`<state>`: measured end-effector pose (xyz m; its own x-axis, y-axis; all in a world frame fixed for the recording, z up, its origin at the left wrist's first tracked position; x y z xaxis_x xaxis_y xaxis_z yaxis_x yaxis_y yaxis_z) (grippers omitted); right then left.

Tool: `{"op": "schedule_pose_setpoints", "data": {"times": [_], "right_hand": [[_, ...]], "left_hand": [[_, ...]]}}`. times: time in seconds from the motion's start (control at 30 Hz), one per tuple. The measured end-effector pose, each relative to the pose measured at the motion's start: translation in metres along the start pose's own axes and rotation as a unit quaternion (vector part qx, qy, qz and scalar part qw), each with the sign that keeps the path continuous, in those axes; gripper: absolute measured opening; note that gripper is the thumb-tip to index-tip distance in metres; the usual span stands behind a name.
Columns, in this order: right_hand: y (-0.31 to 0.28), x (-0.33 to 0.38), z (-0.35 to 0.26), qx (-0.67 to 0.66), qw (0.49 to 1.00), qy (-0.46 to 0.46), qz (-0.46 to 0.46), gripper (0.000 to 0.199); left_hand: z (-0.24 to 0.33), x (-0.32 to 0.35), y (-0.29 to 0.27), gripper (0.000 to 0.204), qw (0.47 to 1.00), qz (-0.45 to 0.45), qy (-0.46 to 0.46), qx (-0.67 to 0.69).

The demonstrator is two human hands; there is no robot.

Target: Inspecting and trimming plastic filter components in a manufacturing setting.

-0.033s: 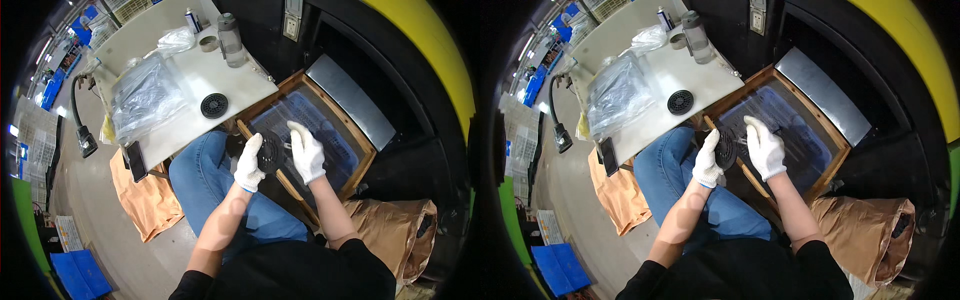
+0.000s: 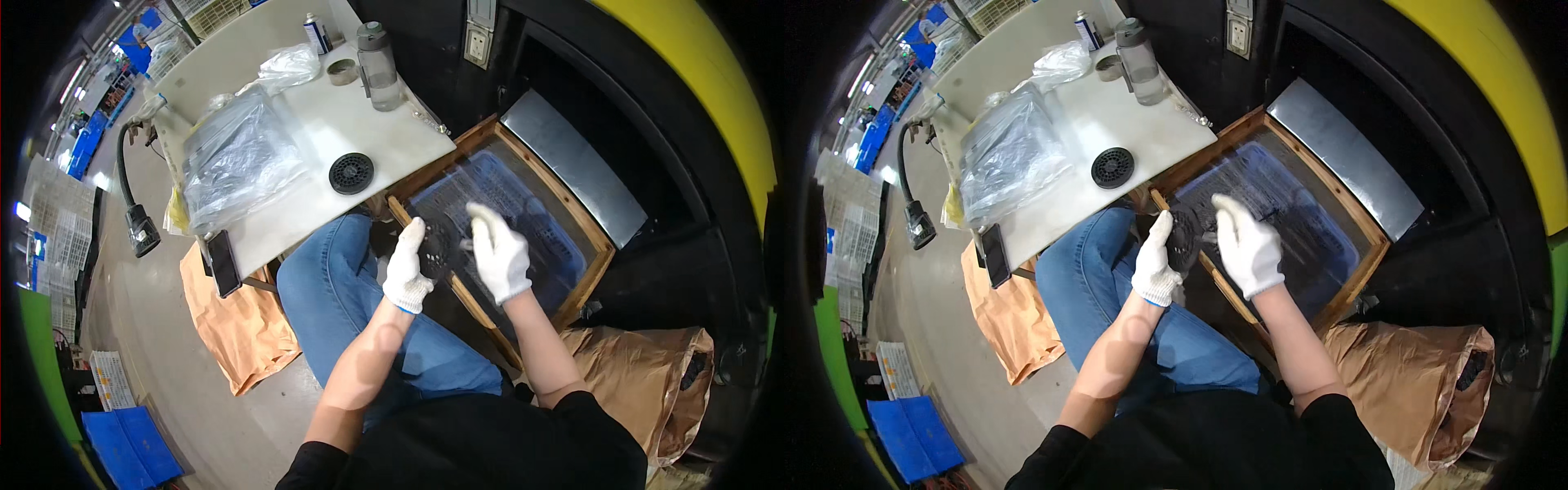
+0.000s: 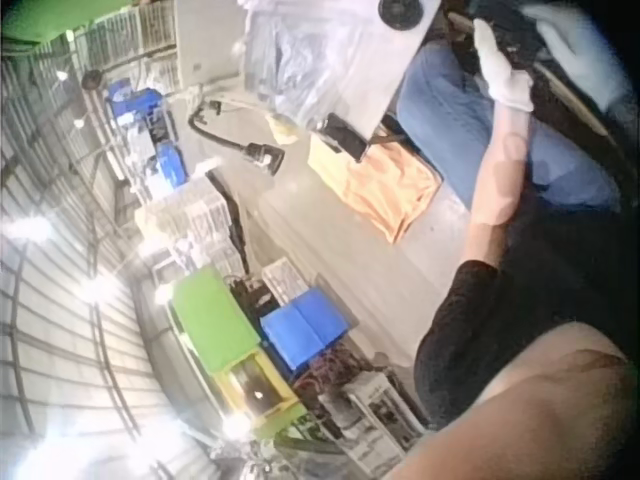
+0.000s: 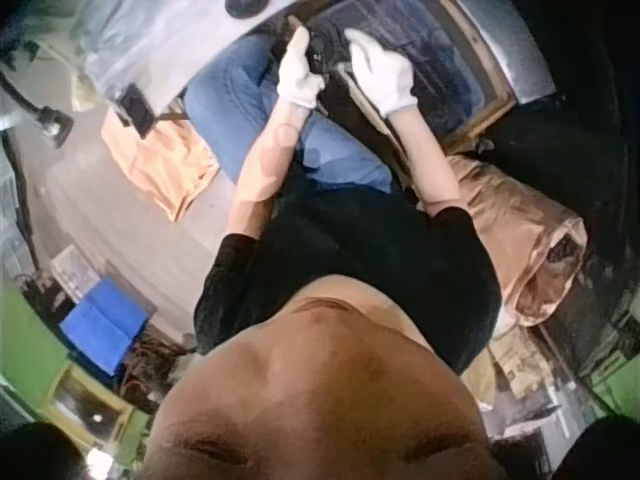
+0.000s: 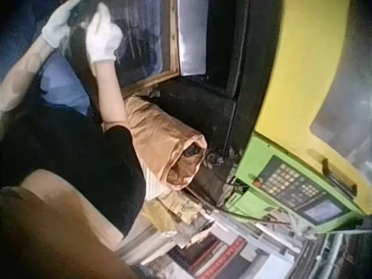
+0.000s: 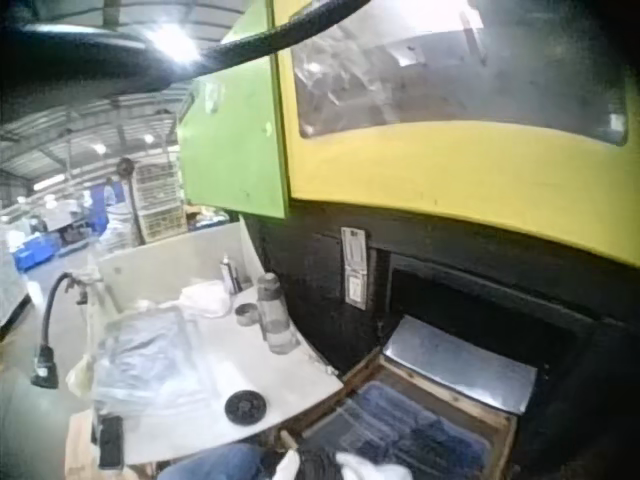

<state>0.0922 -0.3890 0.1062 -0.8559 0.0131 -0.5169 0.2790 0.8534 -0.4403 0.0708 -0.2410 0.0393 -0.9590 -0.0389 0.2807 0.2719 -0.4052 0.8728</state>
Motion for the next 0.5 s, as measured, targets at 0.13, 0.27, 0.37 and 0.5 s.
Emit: {"op": "schedule_pose_setpoints", "data": {"times": [0.13,0.27,0.37,0.5], "right_hand": [[0.007,0.023,0.021,-0.005,0.997,0.037,-0.064,0.024],[0.008,0.028,0.063,-0.14,0.936,0.296,-0.129,0.03],[0.003,0.016,0.068,-0.092,0.976,0.166,-0.106,0.028],[-0.011,0.011,0.079,-0.204,0.916,0.339,-0.062,0.025]], "left_hand": [[0.008,-0.008,-0.007,0.031,0.997,0.052,0.049,0.003],[0.007,-0.005,-0.003,0.035,0.947,0.101,0.113,-0.282],[-0.006,0.009,0.013,0.051,0.892,-0.049,0.067,-0.444],[-0.017,0.023,0.022,0.071,0.913,-0.176,-0.095,-0.357]]}}
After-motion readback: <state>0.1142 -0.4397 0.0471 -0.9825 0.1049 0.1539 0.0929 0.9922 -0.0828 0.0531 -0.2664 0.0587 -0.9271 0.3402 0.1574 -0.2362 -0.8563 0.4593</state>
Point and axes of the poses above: each hand's wrist, its own x-axis away from the middle knuckle, its own y-axis out of the palm, z = x × y, the point moved 3 cm from there along -x, towards the middle knuckle, and after that the axes turned 10 degrees about z, right-handed, at the moved point
